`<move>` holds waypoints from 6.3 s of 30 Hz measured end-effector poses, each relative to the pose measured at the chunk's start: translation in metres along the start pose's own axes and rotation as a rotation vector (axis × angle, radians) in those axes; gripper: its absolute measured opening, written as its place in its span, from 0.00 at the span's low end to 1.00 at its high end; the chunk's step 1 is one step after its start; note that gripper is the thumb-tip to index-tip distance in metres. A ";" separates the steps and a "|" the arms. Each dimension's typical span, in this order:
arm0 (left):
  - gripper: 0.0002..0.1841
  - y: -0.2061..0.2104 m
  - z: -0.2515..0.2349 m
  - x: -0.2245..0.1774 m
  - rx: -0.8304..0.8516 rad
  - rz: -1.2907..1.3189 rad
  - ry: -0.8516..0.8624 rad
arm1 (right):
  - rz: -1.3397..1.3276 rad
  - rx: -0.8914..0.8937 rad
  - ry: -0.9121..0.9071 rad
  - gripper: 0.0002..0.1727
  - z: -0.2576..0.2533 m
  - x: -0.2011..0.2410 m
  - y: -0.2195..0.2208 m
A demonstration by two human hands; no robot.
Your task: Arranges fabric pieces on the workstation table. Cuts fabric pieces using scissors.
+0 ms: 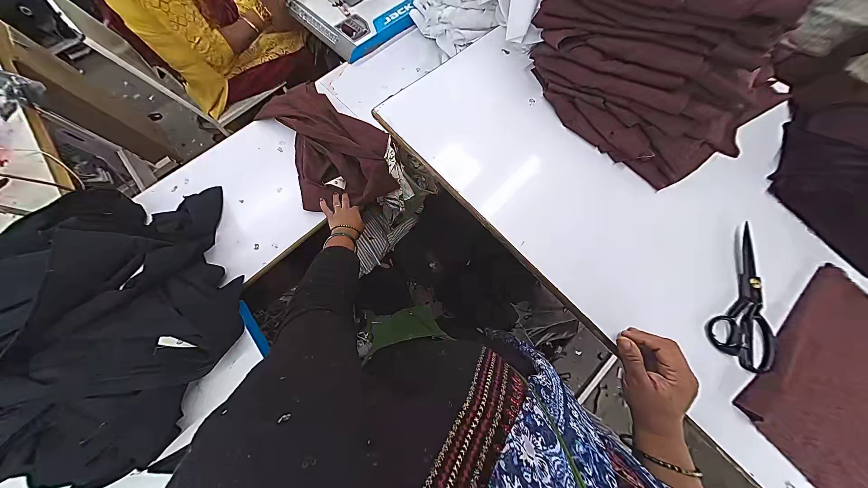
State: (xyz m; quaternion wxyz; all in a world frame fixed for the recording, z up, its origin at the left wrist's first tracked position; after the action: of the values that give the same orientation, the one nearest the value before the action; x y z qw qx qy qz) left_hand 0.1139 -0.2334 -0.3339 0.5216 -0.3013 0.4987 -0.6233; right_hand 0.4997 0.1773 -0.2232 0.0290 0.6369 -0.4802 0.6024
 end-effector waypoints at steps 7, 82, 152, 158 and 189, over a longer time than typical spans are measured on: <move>0.21 0.000 -0.006 -0.010 0.025 0.038 0.127 | 0.010 -0.006 -0.016 0.24 0.001 -0.003 0.000; 0.17 -0.018 0.153 -0.236 0.304 0.639 1.177 | -0.956 -0.064 0.341 0.07 0.092 0.081 -0.060; 0.46 -0.070 0.026 -0.429 0.371 -0.340 1.856 | 0.604 -0.358 0.534 0.17 -0.068 -0.037 -0.057; 0.51 -0.066 0.023 -0.432 0.301 -0.292 1.768 | 0.617 -0.030 1.030 0.28 -0.085 0.009 -0.076; 0.66 -0.079 0.027 -0.457 0.364 -0.298 1.591 | -0.130 0.539 1.175 0.29 0.082 0.102 -0.043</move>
State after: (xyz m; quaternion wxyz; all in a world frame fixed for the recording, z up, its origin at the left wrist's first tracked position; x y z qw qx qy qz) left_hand 0.2362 0.1894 -0.1854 -0.0344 0.2559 0.5650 -0.7837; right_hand 0.5692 0.0908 -0.1416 0.1626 0.2139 -0.1769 0.9468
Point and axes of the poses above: each hand's wrist, its own z-axis away from the middle knuckle, its own y-axis out of the palm, x = y × z, the point moved 1 cm from there along -z, towards the middle knuckle, and after that the axes turned 13 degrees about y, right-handed, at the moved point
